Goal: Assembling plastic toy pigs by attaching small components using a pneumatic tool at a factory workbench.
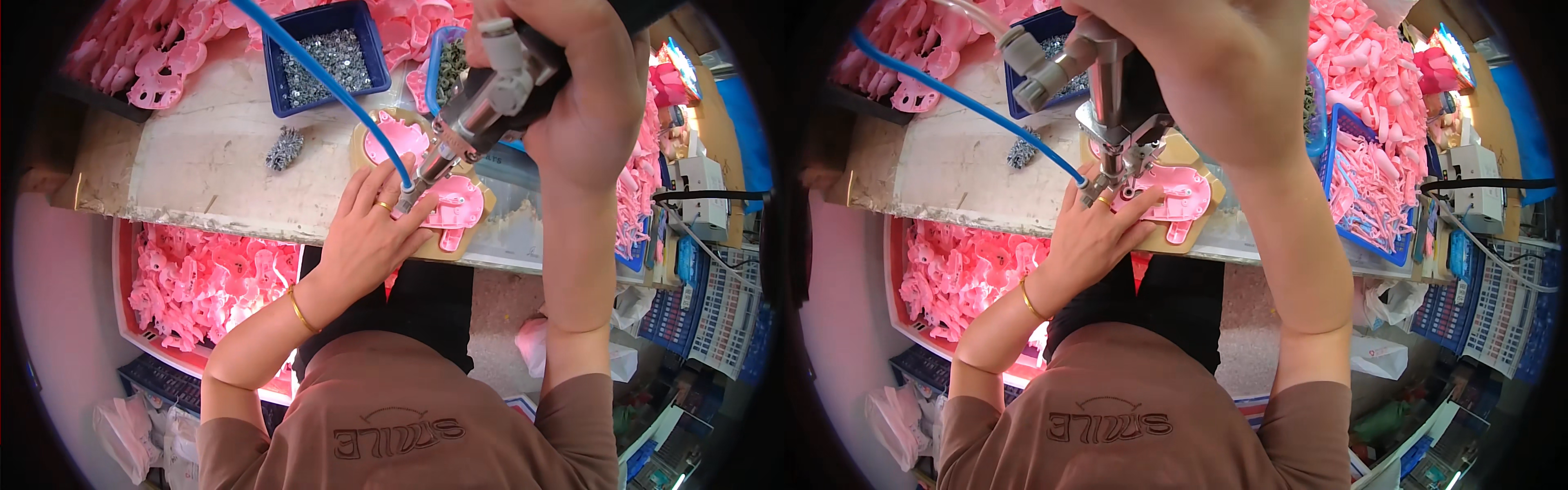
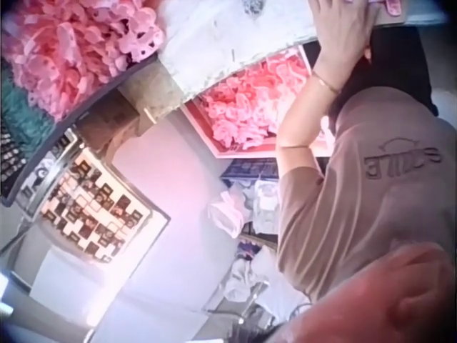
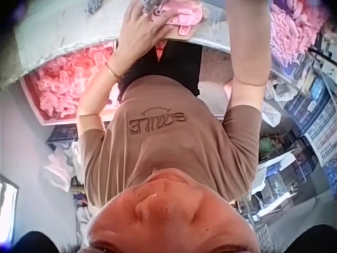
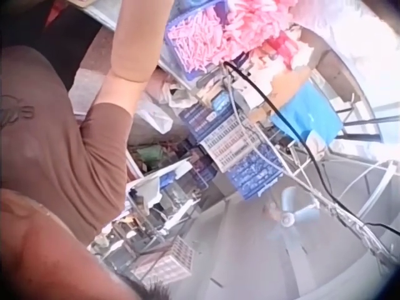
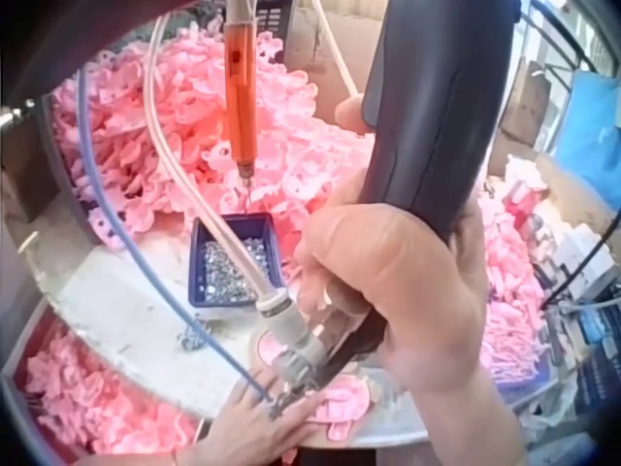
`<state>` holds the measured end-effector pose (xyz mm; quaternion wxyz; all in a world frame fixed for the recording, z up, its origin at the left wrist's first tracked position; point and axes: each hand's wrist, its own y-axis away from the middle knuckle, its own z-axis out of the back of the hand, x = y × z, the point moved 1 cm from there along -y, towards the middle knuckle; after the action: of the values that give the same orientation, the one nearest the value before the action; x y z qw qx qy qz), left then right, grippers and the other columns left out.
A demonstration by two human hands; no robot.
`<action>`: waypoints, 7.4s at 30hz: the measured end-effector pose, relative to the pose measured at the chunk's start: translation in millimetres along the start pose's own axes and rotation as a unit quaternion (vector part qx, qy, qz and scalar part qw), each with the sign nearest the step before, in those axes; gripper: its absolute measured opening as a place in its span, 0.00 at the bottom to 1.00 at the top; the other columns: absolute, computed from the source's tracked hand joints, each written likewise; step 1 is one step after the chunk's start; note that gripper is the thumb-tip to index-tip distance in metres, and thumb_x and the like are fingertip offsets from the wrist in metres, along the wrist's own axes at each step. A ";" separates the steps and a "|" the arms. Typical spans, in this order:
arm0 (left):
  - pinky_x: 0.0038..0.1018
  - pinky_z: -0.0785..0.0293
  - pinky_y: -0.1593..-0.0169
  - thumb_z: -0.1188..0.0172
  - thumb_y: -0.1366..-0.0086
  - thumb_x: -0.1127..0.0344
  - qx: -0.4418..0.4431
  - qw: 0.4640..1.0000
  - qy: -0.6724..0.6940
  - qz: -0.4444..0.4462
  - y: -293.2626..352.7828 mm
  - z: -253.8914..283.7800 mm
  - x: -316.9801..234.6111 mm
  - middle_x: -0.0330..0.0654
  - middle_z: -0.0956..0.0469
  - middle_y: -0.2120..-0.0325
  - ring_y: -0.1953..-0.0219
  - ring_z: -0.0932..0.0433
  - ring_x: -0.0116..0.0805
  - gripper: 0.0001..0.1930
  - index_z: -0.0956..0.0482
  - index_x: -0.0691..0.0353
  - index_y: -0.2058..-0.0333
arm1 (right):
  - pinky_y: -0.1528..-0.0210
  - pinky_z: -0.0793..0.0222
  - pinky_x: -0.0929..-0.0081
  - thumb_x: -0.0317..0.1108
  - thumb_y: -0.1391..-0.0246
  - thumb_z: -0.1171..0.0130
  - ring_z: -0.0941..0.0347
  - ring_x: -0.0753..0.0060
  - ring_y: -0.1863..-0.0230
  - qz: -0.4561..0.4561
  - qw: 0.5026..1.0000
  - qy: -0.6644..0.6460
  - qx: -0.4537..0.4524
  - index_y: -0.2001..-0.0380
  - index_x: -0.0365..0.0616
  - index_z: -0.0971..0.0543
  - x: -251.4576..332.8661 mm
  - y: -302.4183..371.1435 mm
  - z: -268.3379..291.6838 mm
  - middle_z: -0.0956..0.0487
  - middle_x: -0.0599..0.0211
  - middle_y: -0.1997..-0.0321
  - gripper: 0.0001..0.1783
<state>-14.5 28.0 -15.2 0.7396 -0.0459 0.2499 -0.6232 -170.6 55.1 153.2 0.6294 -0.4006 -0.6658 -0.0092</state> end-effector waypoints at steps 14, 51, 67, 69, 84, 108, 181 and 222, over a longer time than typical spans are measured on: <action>0.48 0.44 0.32 0.37 0.39 0.55 0.007 1.000 0.015 -0.014 -1.9 -1.0 -1.3 0.49 0.31 0.43 0.35 0.39 0.51 0.22 0.23 0.50 0.46 | 0.75 0.30 0.81 0.22 0.48 0.38 0.27 0.80 0.78 -0.067 0.996 -0.041 -0.047 0.51 0.35 0.30 4.1 18.2 -8.1 0.24 0.70 0.74 0.21; 0.38 0.27 0.49 0.35 0.41 0.71 0.183 0.971 0.154 0.005 -4.9 114.9 4.1 0.49 0.21 0.52 0.52 0.23 0.50 0.19 0.22 0.61 0.50 | 0.53 0.27 0.69 0.26 0.47 0.38 0.22 0.68 0.58 -0.044 0.765 0.643 0.022 0.62 0.41 0.23 4.4 52.3 277.9 0.20 0.63 0.62 0.09; 0.31 0.21 0.63 0.33 0.46 0.77 -0.018 0.975 0.181 -0.126 -32.2 25.6 -37.4 0.42 0.18 0.59 0.64 0.19 0.42 0.19 0.20 0.60 0.54 | 0.62 0.26 0.70 0.37 0.49 0.31 0.20 0.67 0.66 -0.263 0.812 0.514 -0.087 0.64 0.41 0.19 14.7 162.0 210.7 0.18 0.63 0.68 0.13; 0.31 0.21 0.63 0.33 0.47 0.78 -0.029 0.976 0.176 -0.124 -28.6 28.5 -36.0 0.43 0.18 0.58 0.64 0.19 0.41 0.17 0.19 0.60 0.57 | 0.65 0.27 0.69 0.40 0.50 0.30 0.21 0.69 0.68 -0.251 0.676 0.678 -0.141 0.63 0.41 0.23 14.9 165.1 244.1 0.19 0.64 0.72 0.17; 0.34 0.23 0.51 0.33 0.44 0.69 0.016 0.990 0.095 -0.105 -10.8 -1.6 -27.0 0.38 0.19 0.52 0.51 0.22 0.41 0.17 0.19 0.57 0.54 | 0.72 0.32 0.87 0.32 0.42 0.36 0.28 0.87 0.75 -0.294 0.896 0.315 -0.104 0.55 0.44 0.23 13.9 142.0 199.9 0.20 0.74 0.69 0.12; 0.36 0.23 0.56 0.36 0.42 0.73 -0.165 0.985 0.030 0.028 3.2 51.3 104.5 0.44 0.19 0.58 0.58 0.20 0.45 0.12 0.20 0.59 0.58 | 0.67 0.27 0.70 0.41 0.44 0.35 0.22 0.64 0.70 -0.166 0.843 0.459 0.227 0.60 0.42 0.20 -80.8 119.4 48.0 0.20 0.61 0.65 0.15; 0.36 0.23 0.50 0.35 0.43 0.60 0.121 0.984 -0.104 -0.076 -55.0 184.6 278.8 0.44 0.29 0.41 0.49 0.21 0.43 0.20 0.21 0.57 0.51 | 0.65 0.25 0.79 0.26 0.46 0.34 0.21 0.77 0.69 -0.252 0.868 0.385 0.187 0.62 0.35 0.18 -74.4 121.5 53.1 0.17 0.63 0.68 0.09; 0.41 0.27 0.46 0.37 0.47 0.63 -0.079 0.980 -0.176 0.050 -147.5 187.3 350.7 0.48 0.22 0.59 0.52 0.24 0.52 0.17 0.18 0.60 0.58 | 0.69 0.26 0.82 0.27 0.42 0.39 0.21 0.81 0.71 -0.359 0.885 0.272 0.118 0.62 0.34 0.18 -87.5 117.0 57.4 0.17 0.69 0.72 0.08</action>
<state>-32.6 -381.2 94.3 0.7964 -0.2008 0.1666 -0.5456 -164.4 118.4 9.8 0.7819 -0.0387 -0.5632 -0.2645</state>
